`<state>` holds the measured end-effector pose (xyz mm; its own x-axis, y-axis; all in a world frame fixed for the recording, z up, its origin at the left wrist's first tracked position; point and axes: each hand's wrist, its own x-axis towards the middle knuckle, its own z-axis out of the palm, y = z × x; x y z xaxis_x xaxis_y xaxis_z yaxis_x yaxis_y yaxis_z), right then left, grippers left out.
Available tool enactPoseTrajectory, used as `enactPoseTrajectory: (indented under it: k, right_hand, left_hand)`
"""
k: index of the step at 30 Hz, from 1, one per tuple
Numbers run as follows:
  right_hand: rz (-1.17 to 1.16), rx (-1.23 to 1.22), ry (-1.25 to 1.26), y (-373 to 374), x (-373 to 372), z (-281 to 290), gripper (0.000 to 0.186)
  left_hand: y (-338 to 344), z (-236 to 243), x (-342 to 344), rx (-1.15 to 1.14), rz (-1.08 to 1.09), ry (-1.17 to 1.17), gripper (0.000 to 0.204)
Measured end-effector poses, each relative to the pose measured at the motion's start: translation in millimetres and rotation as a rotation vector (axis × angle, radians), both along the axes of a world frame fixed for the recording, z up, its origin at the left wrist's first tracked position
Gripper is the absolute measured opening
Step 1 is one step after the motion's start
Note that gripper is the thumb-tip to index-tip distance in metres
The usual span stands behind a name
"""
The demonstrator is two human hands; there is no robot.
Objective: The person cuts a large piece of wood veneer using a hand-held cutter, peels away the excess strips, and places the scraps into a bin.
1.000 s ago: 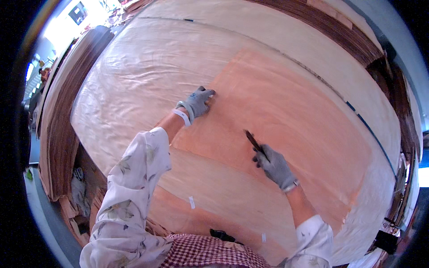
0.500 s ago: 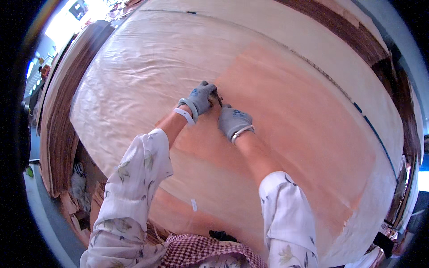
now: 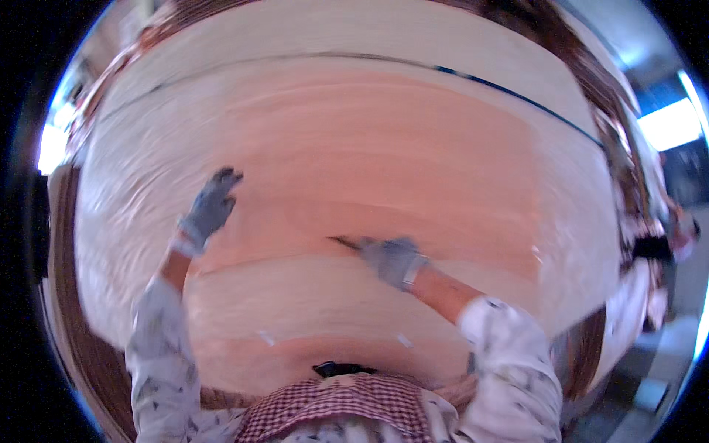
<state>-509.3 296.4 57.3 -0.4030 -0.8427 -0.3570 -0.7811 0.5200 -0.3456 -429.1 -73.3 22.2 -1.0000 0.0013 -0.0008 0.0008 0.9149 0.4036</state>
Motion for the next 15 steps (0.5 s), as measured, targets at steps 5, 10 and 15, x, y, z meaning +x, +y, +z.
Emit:
enactPoseTrajectory:
  k: [5, 10, 15]
  right_hand:
    - [-0.023, 0.297, -0.087, -1, -7, -12, 0.039]
    - [0.062, 0.16, 0.045, 15, -23, -16, 0.027]
    - [0.099, 0.319, 0.073, 87, -71, -18, 0.023]
  left_hand:
    - [158, 23, -12, -0.172, -0.422, -0.018, 0.074]
    - [179, 6, -41, -0.288, -0.389, -0.268, 0.104]
    - [170, -13, -38, -0.271, -0.414, -0.251, 0.112]
